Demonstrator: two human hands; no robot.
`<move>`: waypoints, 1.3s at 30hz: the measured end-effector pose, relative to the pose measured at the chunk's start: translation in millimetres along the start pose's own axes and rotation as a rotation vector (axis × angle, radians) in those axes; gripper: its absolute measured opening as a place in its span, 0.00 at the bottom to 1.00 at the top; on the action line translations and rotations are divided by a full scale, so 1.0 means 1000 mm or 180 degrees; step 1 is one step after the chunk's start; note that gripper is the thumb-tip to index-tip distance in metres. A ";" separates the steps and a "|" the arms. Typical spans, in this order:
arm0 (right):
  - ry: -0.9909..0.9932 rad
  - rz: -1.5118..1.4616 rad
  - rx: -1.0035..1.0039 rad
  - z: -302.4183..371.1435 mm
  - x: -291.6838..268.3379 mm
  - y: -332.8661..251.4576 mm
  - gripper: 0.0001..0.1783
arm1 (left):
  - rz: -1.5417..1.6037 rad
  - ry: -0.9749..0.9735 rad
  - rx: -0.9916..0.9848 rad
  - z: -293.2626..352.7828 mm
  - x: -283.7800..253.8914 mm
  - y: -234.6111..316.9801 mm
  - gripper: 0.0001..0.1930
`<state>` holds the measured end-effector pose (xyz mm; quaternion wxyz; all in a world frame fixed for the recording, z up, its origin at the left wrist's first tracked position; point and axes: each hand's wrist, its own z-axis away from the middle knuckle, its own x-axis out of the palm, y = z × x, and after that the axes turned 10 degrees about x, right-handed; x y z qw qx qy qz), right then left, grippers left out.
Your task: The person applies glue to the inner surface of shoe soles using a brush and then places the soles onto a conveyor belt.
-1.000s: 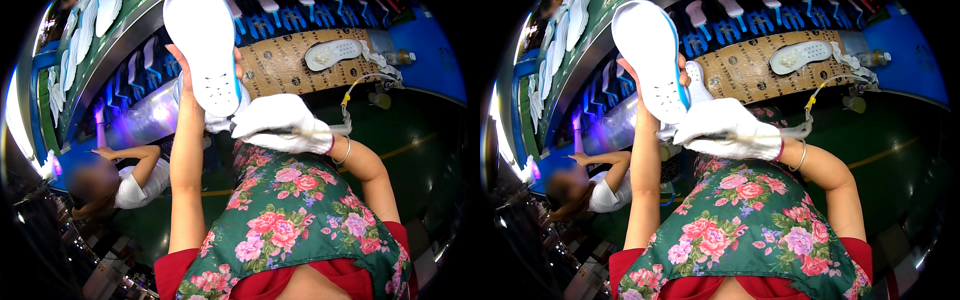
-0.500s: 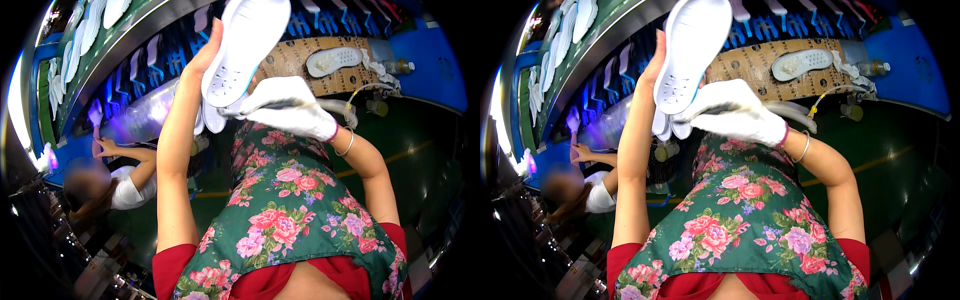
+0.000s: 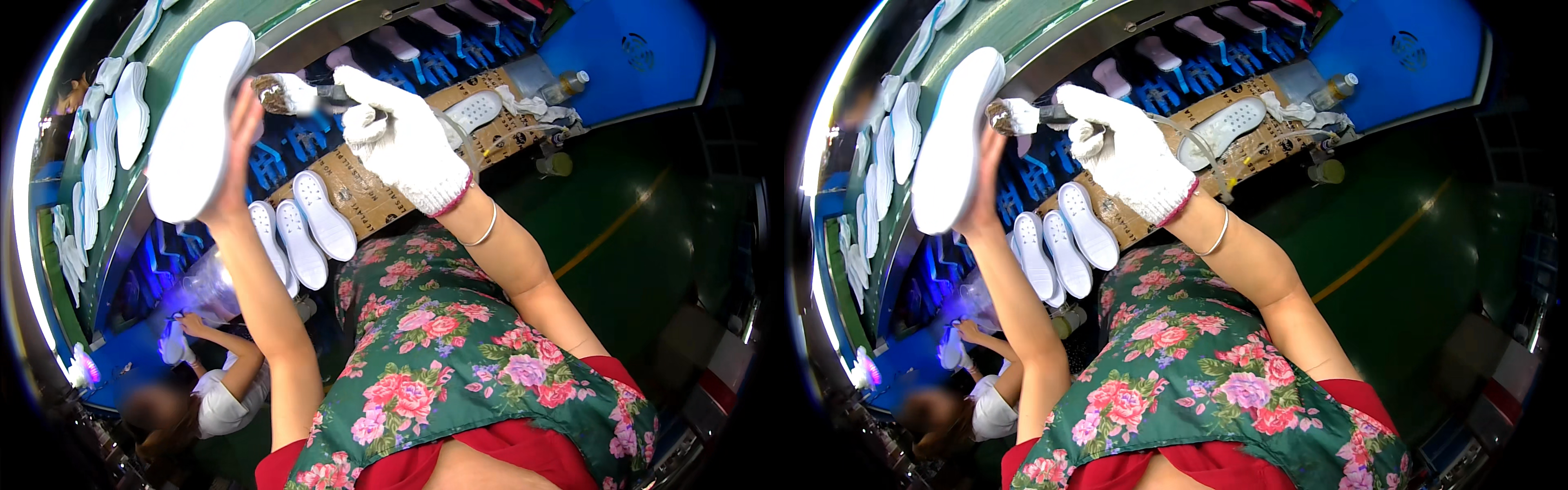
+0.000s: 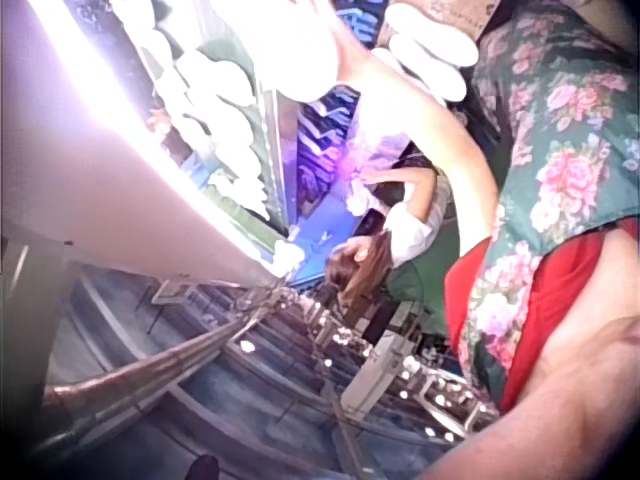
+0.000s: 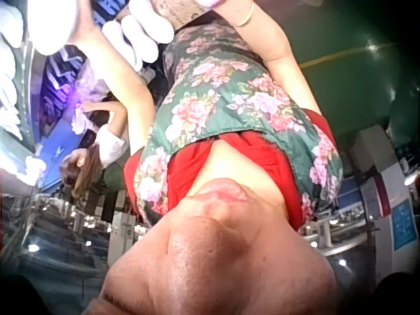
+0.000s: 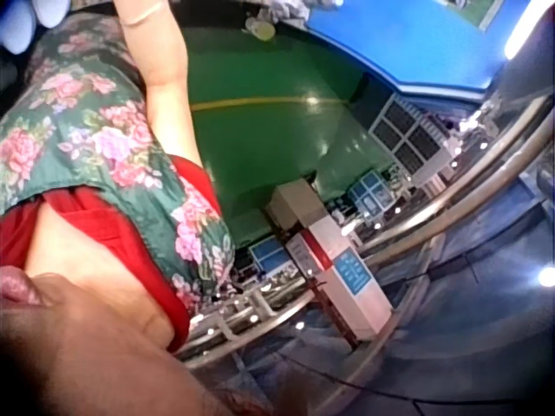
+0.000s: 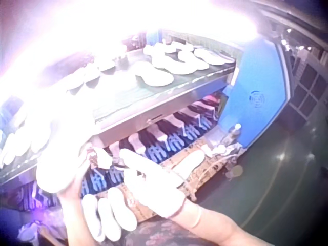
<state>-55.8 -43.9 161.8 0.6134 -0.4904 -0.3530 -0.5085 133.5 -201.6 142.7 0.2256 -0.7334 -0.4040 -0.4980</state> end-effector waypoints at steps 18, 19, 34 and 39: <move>-0.0731 0.4900 -0.2667 0.035 0.008 0.009 0.17 | -0.0900 0.2057 0.0225 0.142 -0.008 -0.125 0.45; -0.0678 0.4487 -0.2181 0.039 0.005 0.015 0.20 | -0.1135 0.2049 0.0127 0.145 -0.009 -0.128 0.45; -0.0177 0.4764 -0.2982 0.048 -0.004 0.036 0.14 | -0.1209 0.2144 0.0001 0.141 -0.015 -0.142 0.46; -0.0276 0.5069 -0.2674 0.060 0.014 0.034 0.15 | -0.0598 0.1891 0.0111 0.138 -0.027 -0.139 0.47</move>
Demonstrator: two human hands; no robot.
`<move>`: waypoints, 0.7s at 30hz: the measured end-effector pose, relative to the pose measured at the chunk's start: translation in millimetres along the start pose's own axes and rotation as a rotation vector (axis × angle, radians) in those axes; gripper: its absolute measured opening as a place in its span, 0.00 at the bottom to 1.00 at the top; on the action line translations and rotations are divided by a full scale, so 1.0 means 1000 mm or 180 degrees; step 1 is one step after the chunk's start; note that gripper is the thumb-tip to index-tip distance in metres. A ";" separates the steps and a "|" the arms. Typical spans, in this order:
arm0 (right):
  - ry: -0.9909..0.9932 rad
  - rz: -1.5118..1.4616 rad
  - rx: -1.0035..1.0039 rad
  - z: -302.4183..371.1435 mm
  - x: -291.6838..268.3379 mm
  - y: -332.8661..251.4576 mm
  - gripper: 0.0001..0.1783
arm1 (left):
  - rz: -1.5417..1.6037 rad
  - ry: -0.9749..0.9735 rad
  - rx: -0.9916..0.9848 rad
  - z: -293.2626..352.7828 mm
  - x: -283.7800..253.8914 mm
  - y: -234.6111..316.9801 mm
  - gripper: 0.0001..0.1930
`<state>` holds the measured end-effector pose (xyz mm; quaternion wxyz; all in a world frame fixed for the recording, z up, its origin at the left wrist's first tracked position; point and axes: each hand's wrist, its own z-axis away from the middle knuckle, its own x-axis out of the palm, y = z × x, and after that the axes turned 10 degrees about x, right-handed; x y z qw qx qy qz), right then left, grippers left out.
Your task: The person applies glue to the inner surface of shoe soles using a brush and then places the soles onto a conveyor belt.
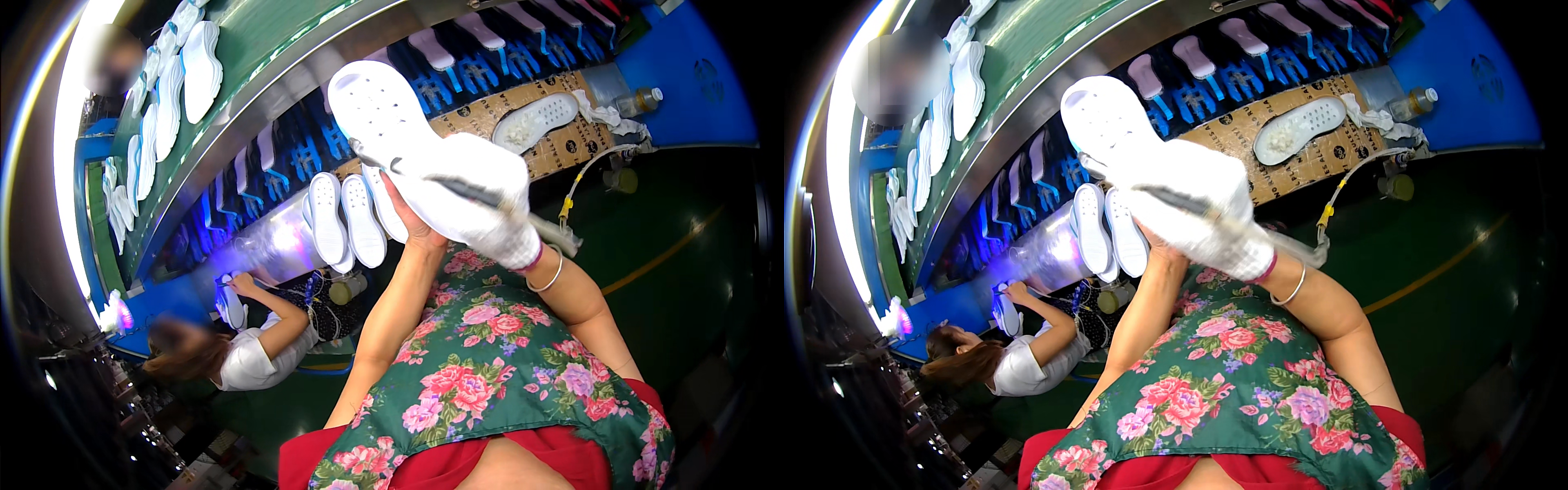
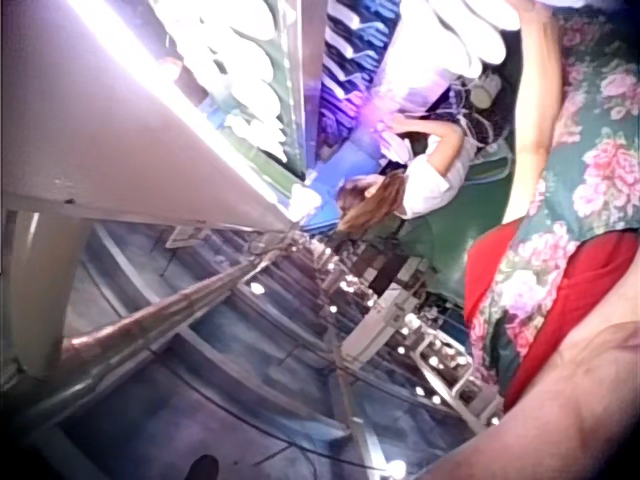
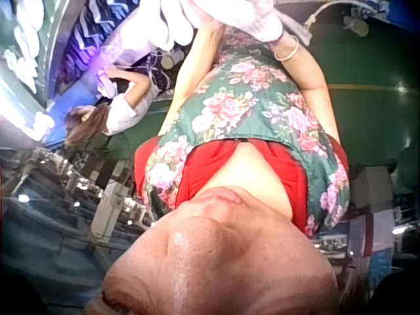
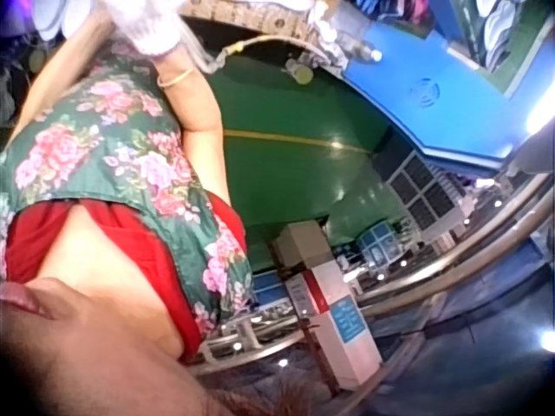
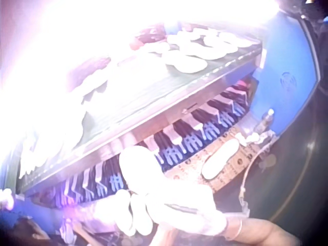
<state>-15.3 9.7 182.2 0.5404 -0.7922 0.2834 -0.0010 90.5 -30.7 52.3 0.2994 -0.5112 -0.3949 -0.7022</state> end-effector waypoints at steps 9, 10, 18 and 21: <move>0.0077 -0.0382 0.0195 0.033 0.023 0.049 0.28 | 0.0800 -0.0733 -0.0274 -0.027 0.012 0.009 0.46; 0.0014 -0.0904 0.0422 0.034 0.023 0.052 0.29 | 0.1013 -0.0342 -0.0007 -0.026 0.020 0.010 0.46; -0.0215 -0.0590 0.0008 0.032 0.015 0.036 0.21 | 0.0475 -0.1541 -0.0593 -0.040 0.016 0.022 0.51; -0.0118 -0.0998 0.0581 0.031 0.012 0.046 0.17 | 0.0968 -0.0549 -0.0310 -0.041 0.027 0.021 0.53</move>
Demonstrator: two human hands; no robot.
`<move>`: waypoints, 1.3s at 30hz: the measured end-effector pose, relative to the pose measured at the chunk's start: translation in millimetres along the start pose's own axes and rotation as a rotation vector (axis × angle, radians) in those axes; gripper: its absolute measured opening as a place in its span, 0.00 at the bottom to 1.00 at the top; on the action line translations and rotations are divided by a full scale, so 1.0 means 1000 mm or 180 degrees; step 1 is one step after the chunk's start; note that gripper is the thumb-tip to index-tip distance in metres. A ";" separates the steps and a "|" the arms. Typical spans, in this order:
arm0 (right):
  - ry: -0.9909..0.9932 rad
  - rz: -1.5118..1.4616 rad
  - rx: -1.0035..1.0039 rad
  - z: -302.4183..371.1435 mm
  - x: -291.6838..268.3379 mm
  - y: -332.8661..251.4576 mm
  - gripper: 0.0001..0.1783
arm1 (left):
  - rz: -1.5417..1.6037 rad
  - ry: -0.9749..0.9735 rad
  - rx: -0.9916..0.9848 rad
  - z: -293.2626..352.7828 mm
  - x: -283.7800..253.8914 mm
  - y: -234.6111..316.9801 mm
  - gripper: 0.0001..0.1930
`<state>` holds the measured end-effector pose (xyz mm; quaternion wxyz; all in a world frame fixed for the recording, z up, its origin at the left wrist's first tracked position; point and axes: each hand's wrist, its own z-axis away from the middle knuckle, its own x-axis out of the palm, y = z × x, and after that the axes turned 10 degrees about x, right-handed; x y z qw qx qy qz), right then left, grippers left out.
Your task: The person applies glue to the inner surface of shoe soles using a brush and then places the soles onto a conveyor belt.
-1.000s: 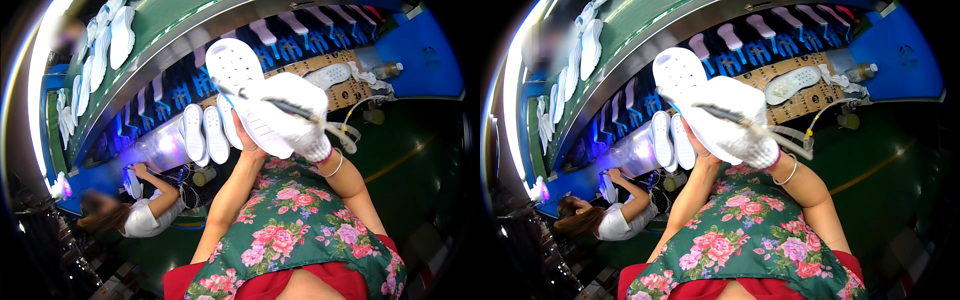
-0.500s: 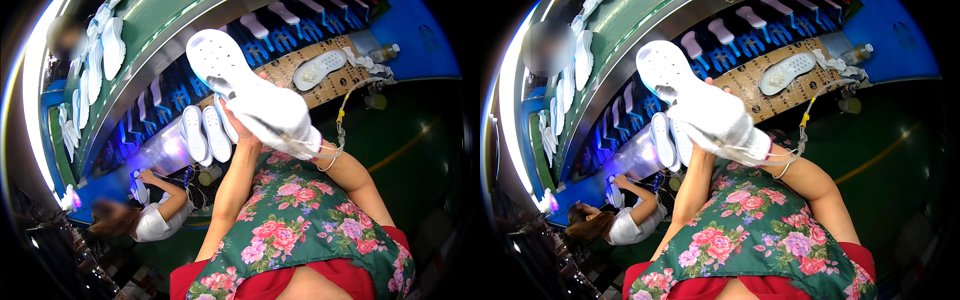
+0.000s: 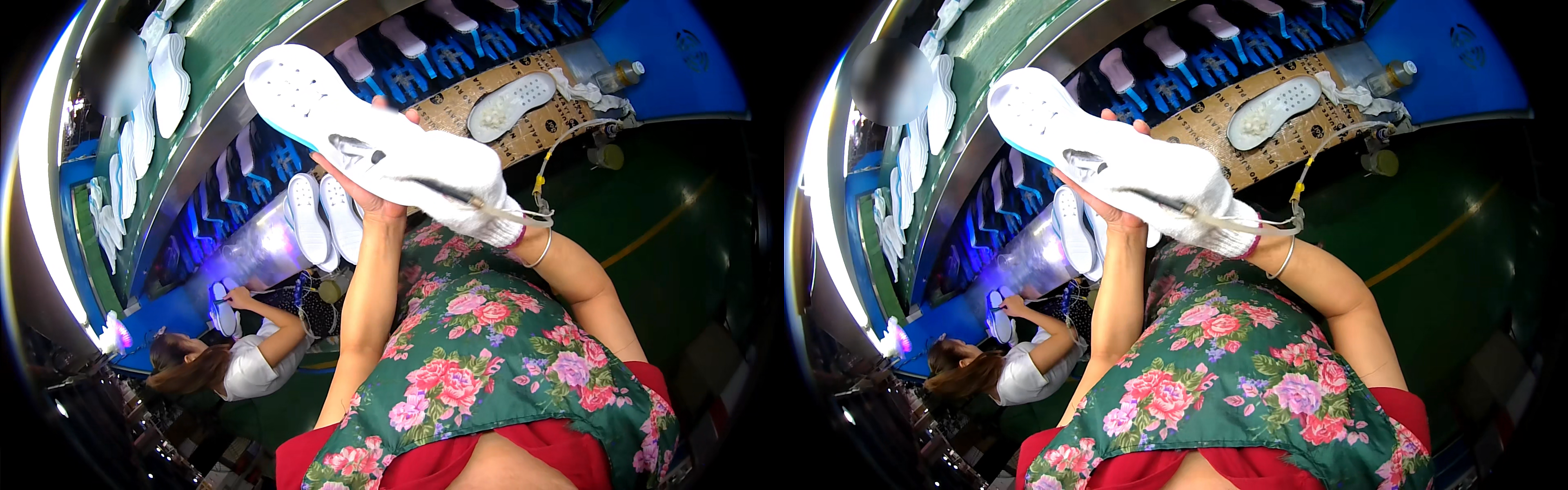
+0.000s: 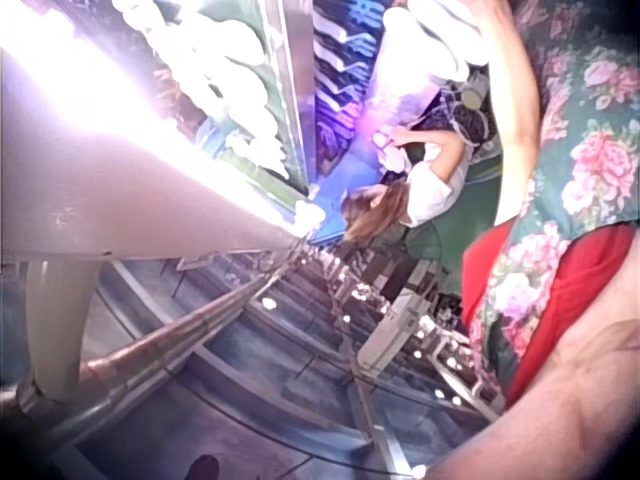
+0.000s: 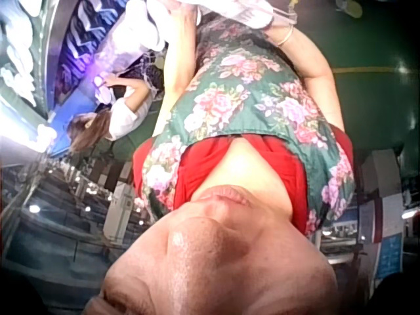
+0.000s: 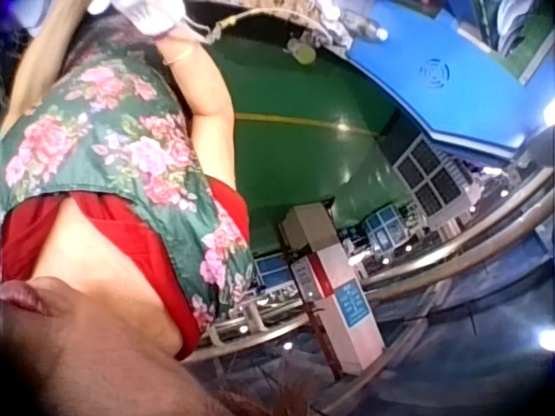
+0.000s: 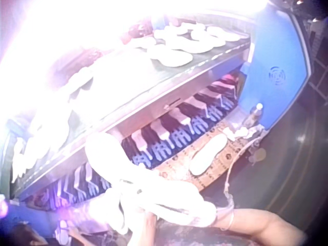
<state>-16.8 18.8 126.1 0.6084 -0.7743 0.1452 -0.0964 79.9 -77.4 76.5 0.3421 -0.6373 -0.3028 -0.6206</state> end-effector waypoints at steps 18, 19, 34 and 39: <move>-0.0602 0.0747 -0.0421 -0.003 -0.020 -0.002 0.13 | -0.0452 -0.0387 -0.0774 -0.009 0.007 0.031 0.62; -0.0769 0.1211 -0.0801 -0.002 -0.019 -0.004 0.15 | -0.0465 -0.0537 -0.1029 -0.010 0.004 0.037 0.60; -0.0968 0.0512 -0.0408 0.018 -0.016 -0.026 0.13 | -0.1602 -0.1250 -0.1601 -0.036 0.034 0.042 0.63; -0.0739 0.1862 -0.1363 0.017 -0.015 -0.012 0.12 | -0.1536 -0.0841 -0.1862 -0.037 0.033 0.044 0.61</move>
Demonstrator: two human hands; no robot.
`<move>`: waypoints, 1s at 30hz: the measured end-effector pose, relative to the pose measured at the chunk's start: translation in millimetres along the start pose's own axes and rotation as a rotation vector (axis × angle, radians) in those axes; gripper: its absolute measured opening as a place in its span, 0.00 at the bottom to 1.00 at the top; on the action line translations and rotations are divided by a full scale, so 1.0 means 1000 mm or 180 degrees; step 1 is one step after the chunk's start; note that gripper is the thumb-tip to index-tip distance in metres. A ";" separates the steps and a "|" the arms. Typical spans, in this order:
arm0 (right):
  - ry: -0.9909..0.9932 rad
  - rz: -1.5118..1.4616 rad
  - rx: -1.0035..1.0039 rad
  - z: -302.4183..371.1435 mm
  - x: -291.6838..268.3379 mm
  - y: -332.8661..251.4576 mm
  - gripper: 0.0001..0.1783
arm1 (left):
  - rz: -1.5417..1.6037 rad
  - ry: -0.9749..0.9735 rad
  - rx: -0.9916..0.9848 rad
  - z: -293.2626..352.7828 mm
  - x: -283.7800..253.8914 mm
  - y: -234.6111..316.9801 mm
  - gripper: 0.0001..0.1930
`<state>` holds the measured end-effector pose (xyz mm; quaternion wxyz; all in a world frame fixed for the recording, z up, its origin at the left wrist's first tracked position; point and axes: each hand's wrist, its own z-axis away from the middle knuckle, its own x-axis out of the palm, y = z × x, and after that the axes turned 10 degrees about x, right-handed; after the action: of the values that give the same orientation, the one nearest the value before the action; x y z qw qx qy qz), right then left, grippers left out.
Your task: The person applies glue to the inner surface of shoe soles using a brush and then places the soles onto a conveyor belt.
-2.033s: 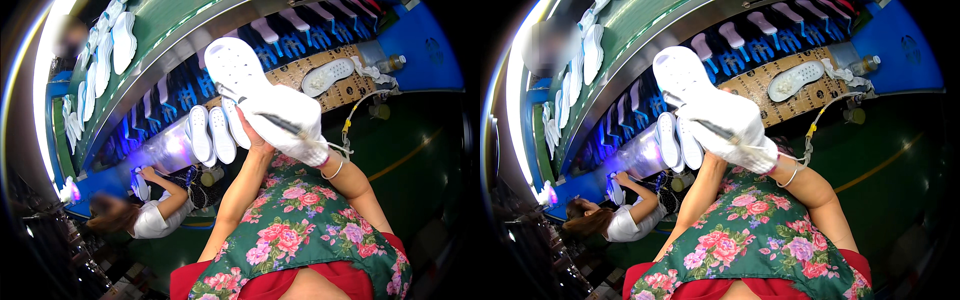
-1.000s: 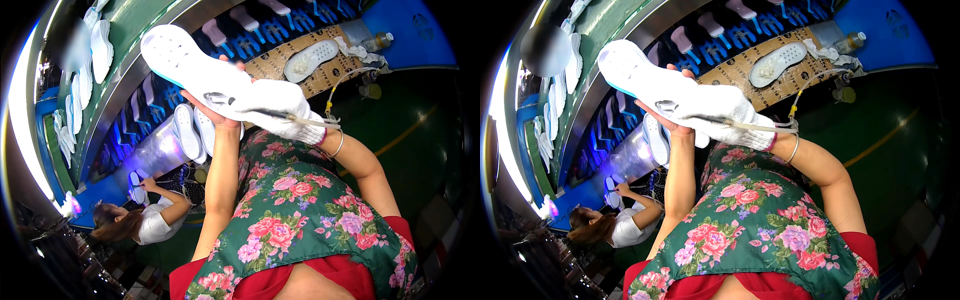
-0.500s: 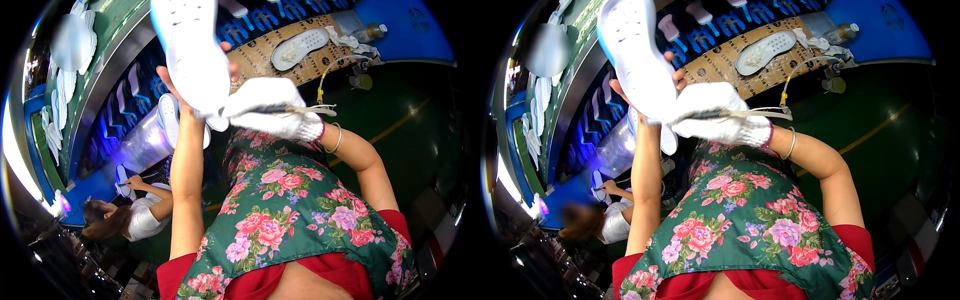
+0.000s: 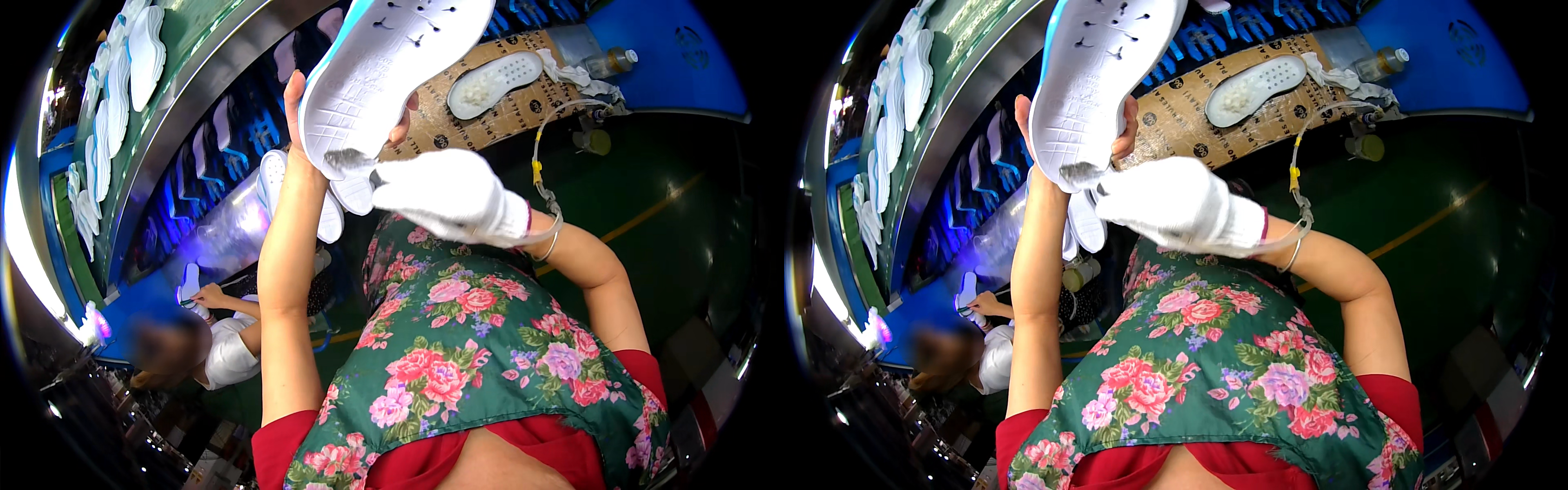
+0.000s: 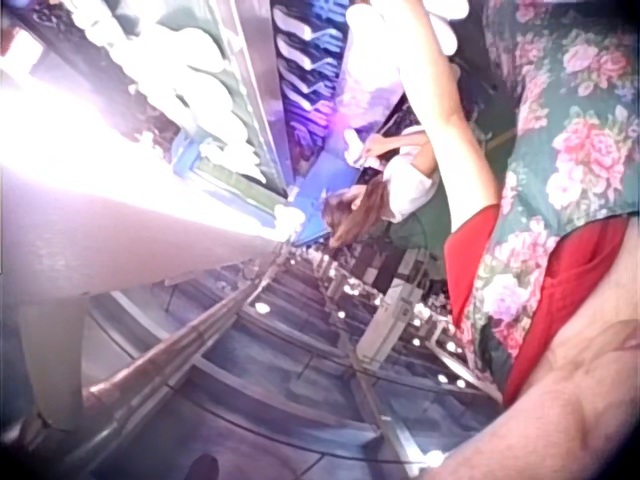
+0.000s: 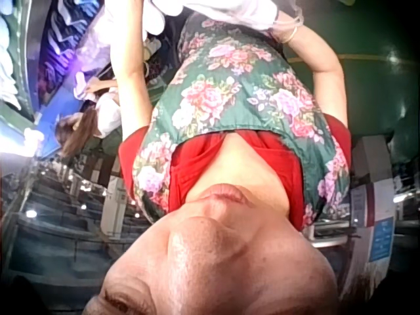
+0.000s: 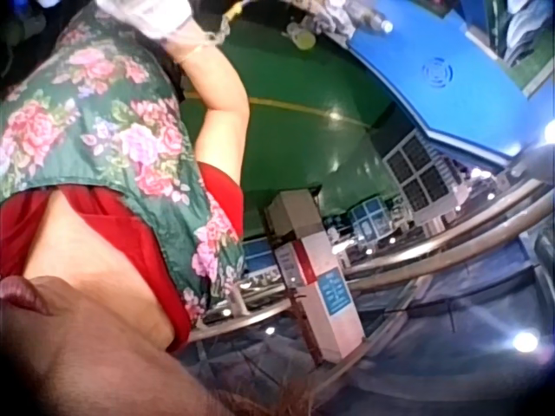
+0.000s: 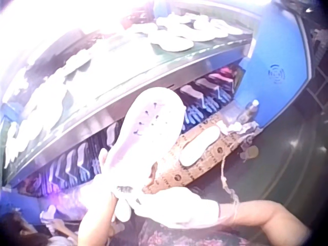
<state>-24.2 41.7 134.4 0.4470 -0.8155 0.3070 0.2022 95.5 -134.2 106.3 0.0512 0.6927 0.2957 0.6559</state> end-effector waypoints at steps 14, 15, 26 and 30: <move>0.0156 -0.2440 0.2337 -0.006 -0.017 -0.003 0.10 | 0.0742 -0.0044 0.0152 0.002 -0.013 -0.008 0.51; 0.0508 -0.1395 0.1430 -0.014 -0.021 0.008 0.11 | 0.0267 0.1201 0.0351 0.003 0.000 -0.010 0.48; 0.0430 -0.1532 0.1026 -0.020 -0.048 0.027 0.11 | 0.1215 0.1094 0.0859 0.033 0.002 -0.046 0.51; 0.1102 -0.3036 0.2457 0.011 -0.074 0.016 0.12 | 0.0098 -0.0038 0.0889 0.028 0.014 -0.020 0.61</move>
<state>-90.1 68.1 163.9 0.6935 -0.6637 0.0287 -0.2790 114.8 -102.2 105.1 -0.0540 0.7014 0.3731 0.6049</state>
